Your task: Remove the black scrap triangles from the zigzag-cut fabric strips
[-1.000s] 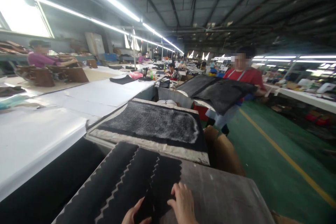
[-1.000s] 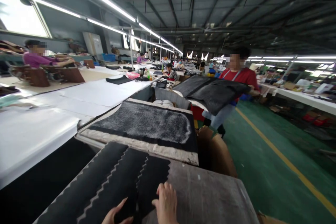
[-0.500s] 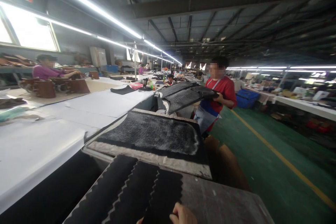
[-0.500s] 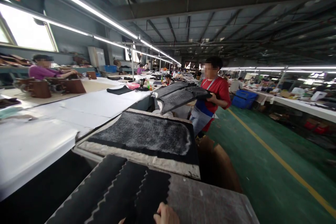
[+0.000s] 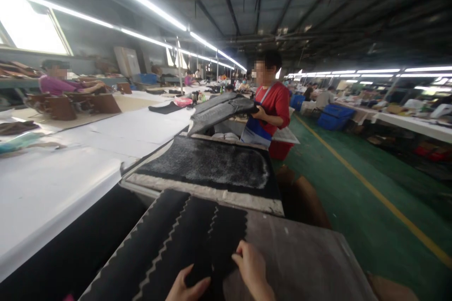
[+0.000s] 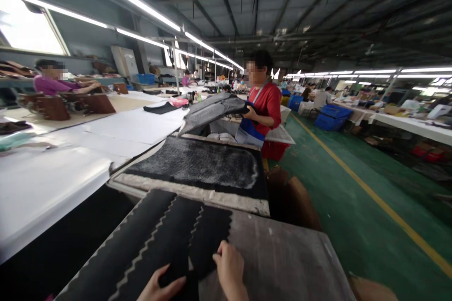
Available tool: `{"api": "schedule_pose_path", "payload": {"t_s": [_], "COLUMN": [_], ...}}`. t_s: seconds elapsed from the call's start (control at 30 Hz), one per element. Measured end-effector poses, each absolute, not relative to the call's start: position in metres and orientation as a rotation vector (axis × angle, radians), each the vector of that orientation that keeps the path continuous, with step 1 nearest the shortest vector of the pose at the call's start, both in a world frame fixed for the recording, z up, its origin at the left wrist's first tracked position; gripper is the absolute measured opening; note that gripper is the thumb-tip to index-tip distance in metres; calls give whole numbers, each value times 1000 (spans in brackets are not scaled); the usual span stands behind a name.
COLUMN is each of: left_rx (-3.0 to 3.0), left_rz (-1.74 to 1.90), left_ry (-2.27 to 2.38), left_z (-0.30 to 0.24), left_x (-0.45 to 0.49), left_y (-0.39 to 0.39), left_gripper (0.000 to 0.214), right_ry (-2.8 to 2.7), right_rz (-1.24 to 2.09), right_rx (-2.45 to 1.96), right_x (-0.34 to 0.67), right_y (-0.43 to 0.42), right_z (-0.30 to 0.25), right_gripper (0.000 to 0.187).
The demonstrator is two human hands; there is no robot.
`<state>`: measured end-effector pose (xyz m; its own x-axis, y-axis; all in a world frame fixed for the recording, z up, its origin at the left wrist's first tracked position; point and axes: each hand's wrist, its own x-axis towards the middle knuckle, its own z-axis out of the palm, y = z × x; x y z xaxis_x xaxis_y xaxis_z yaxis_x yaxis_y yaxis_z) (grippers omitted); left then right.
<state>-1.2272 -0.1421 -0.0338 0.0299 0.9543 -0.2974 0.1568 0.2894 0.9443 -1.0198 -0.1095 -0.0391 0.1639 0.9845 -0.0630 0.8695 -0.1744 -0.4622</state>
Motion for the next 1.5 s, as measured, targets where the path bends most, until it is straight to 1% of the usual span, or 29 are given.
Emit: {"api": "schedule_pose_path", "payload": {"t_s": [0.03, 0.07, 0.13, 0.23, 0.33, 0.4, 0.5, 0.63, 0.7, 0.93, 1.1, 1.2, 1.27, 1.33, 1.4, 1.5], "left_rx": [1120, 1142, 1247, 1329, 1441, 1595, 1903, 2241, 2347, 2550, 2594, 2606, 2634, 2705, 2817, 2929], "left_rz": [853, 807, 710, 699, 643, 646, 647, 478, 429, 427, 430, 429, 454, 551, 762, 1075], "left_ry": [1418, 1416, 1313, 1189, 1166, 1180, 1175, 1271, 1313, 1351, 1393, 1403, 1398, 1387, 1345, 1073], "left_z": [-30, -26, -18, -11, -8, -6, -6, -18, -25, -34, -31, -27, -27, -34, -47, -71], "left_x": [-1223, -1218, -1208, -1198, -1197, -1197, -1197, -1197, -1198, -1198, -1194, -1191, -1191, -1193, -1196, -1199], "left_y": [-148, -153, -159, -165, -167, -165, -156, -143, -141, -142, -141, -140, -140, -139, -134, -118], "left_gripper": [57, 54, 42, 31, 25, 24, 32, 27, 28, 32, 28, 25, 24, 25, 25, 24], "right_ry": [-1799, -1812, -1837, -1853, -1862, -1866, -1864, -1862, -1854, -1782, -1747, -1736, -1721, -1696, -1661, -1583], "right_rz": [508, 525, 585, 598, 601, 611, 647, 666, 668, 473, 589, 593, 554, 514, 511, 469], "right_rx": [-2116, -2125, -2141, -2153, -2161, -2163, -2174, -2164, -2165, -2136, -2085, -2135, -2162, -2165, -2163, -2168], "right_x": [-1019, -1019, -1019, -1019, -1020, -1020, -1019, -1018, -1019, -1020, -1011, -1012, -1013, -1011, -1005, -994], "right_y": [-112, -113, -112, -110, -110, -110, -109, -108, -110, -120, -118, -114, -112, -113, -114, -113], "right_z": [-33, -29, -26, -28, -28, -26, -24, -24, -24, -24, -31, -30, -27, -25, -28, -44], "right_gripper": [6, 8, 11, 13, 14, 14, 14, 13, 12, 10, 16, 10, 6, 8, 8, 11]}}
